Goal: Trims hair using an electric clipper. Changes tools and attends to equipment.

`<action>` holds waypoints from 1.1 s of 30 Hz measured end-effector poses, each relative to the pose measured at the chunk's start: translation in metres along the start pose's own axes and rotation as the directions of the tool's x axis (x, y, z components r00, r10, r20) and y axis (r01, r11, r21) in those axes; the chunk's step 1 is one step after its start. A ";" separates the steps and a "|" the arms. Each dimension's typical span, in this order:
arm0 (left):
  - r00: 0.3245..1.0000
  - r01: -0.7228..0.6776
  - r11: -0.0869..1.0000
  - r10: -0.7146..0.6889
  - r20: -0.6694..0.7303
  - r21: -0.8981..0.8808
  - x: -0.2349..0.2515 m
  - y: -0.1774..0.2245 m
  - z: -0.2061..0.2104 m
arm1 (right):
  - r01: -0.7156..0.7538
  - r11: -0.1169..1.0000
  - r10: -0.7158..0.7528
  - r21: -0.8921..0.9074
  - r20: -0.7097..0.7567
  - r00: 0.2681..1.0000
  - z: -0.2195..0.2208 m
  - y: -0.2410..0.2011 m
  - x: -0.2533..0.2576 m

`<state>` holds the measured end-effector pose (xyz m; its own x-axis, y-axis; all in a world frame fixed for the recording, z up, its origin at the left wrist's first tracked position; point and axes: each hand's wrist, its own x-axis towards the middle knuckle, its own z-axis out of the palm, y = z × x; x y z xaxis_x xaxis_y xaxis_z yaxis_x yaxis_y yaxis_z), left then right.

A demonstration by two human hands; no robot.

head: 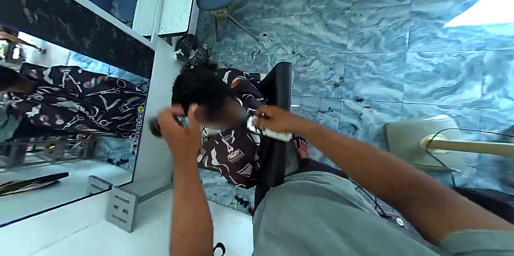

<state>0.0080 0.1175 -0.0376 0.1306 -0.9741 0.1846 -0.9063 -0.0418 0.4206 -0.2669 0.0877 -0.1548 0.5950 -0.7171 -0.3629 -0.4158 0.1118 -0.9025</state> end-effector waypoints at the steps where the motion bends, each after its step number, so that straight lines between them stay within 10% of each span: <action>1: 0.997 -0.003 1.000 0.001 0.071 0.017 0.034 -0.008 -0.011 | -0.016 0.999 0.016 -0.032 -0.007 1.000 -0.012 -0.005 0.018; 5: 0.912 0.088 0.996 -0.081 0.403 0.001 0.106 -0.028 -0.019 | -0.115 0.954 0.149 -0.278 0.106 0.983 -0.049 -0.031 0.070; 11: 0.874 0.158 0.987 -0.133 0.468 -0.013 0.103 -0.025 -0.004 | -0.126 0.893 0.253 -0.433 0.251 0.934 -0.074 -0.053 0.098; 33: 0.871 0.205 0.974 -0.135 0.473 -0.100 0.096 -0.038 0.000 | -0.321 0.945 0.287 0.066 0.307 0.907 -0.083 -0.032 0.111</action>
<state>0.0554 0.0261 -0.0361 0.0456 -0.9477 -0.3159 -0.8152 -0.2181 0.5366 -0.2446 -0.0521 -0.1472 0.6319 -0.4072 -0.6595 -0.5386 0.3812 -0.7514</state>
